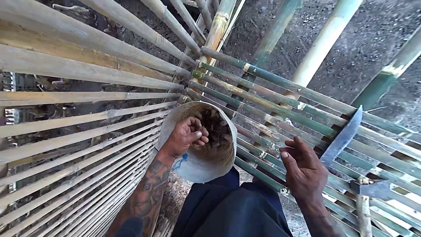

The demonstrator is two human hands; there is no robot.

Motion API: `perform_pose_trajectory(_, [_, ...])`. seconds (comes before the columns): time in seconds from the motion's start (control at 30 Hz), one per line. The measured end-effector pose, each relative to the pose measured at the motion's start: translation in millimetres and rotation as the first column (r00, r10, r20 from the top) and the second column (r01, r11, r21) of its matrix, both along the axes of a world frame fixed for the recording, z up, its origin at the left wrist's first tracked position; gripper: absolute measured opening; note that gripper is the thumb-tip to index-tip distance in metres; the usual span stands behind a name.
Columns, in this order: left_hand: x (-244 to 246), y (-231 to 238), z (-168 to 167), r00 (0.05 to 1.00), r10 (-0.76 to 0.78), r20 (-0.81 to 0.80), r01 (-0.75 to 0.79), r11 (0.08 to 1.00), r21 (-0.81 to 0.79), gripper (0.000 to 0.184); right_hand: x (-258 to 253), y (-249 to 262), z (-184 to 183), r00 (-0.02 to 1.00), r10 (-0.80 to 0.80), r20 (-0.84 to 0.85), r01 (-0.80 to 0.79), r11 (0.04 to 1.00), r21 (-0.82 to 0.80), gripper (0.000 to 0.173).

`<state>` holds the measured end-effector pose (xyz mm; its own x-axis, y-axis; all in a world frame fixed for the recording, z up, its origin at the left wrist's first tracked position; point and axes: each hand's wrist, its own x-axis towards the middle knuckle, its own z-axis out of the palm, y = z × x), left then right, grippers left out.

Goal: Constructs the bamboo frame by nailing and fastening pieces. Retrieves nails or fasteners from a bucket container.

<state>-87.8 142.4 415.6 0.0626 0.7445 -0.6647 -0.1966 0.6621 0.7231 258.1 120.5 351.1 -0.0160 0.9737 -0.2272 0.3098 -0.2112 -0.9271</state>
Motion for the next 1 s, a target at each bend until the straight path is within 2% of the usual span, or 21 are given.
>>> perform_pose_trajectory(0.17, [21.8,-0.3,22.6,0.995,-0.029,-0.098,0.048,0.981,0.187,0.019,8.5,-8.9,2.4,0.999,-0.03,-0.015,0.03,1.0,0.003,0.053])
perform_pose_trajectory(0.23, [35.0,4.2,29.5,0.995,-0.08,-0.063,0.095,0.951,0.295,0.017,16.9,-14.2,0.7,0.999,-0.044,-0.023,0.044,0.999,0.002,0.052])
perform_pose_trajectory(0.37, [75.6,19.1,48.7,0.966,-0.253,0.057,0.202,0.872,0.446,0.034,34.0,-24.1,-3.5,0.995,-0.092,-0.034,0.092,0.996,0.008,0.051])
perform_pose_trajectory(0.43, [105.3,23.8,54.2,0.967,-0.255,0.02,0.218,0.865,0.451,0.025,43.8,-28.8,-3.1,0.992,-0.124,-0.029,0.124,0.992,0.0,0.051])
perform_pose_trajectory(0.5, [133.5,25.0,53.0,0.982,-0.187,0.03,0.16,0.903,0.399,0.016,55.9,-36.1,-3.4,0.988,-0.152,-0.01,0.152,0.988,-0.018,0.052])
perform_pose_trajectory(0.57, [156.0,25.0,47.6,0.99,-0.062,0.13,0.021,0.954,0.298,0.013,67.6,-42.9,-4.9,0.982,-0.187,-0.005,0.187,0.982,-0.024,0.054])
perform_pose_trajectory(0.63, [172.9,25.0,41.2,0.968,0.093,0.233,-0.126,0.983,0.134,0.014,78.5,-48.9,-6.2,0.977,-0.211,-0.009,0.211,0.977,-0.032,0.055])
perform_pose_trajectory(0.7, [184.7,26.9,36.0,0.943,0.208,0.259,-0.214,0.977,-0.003,0.021,87.9,-55.2,-8.7,0.972,-0.236,-0.009,0.235,0.971,-0.049,0.055])
perform_pose_trajectory(0.83, [194.3,30.7,31.0,0.909,0.318,0.268,-0.288,0.946,-0.146,0.026,102.3,-62.8,-14.9,0.969,-0.248,0.024,0.249,0.968,-0.033,0.057])
perform_pose_trajectory(1.0, [194.2,35.4,25.0,0.892,0.378,0.25,-0.336,0.922,-0.194,0.03,103.5,-57.7,-13.7,0.967,-0.253,0.039,0.254,0.967,-0.028,0.057])
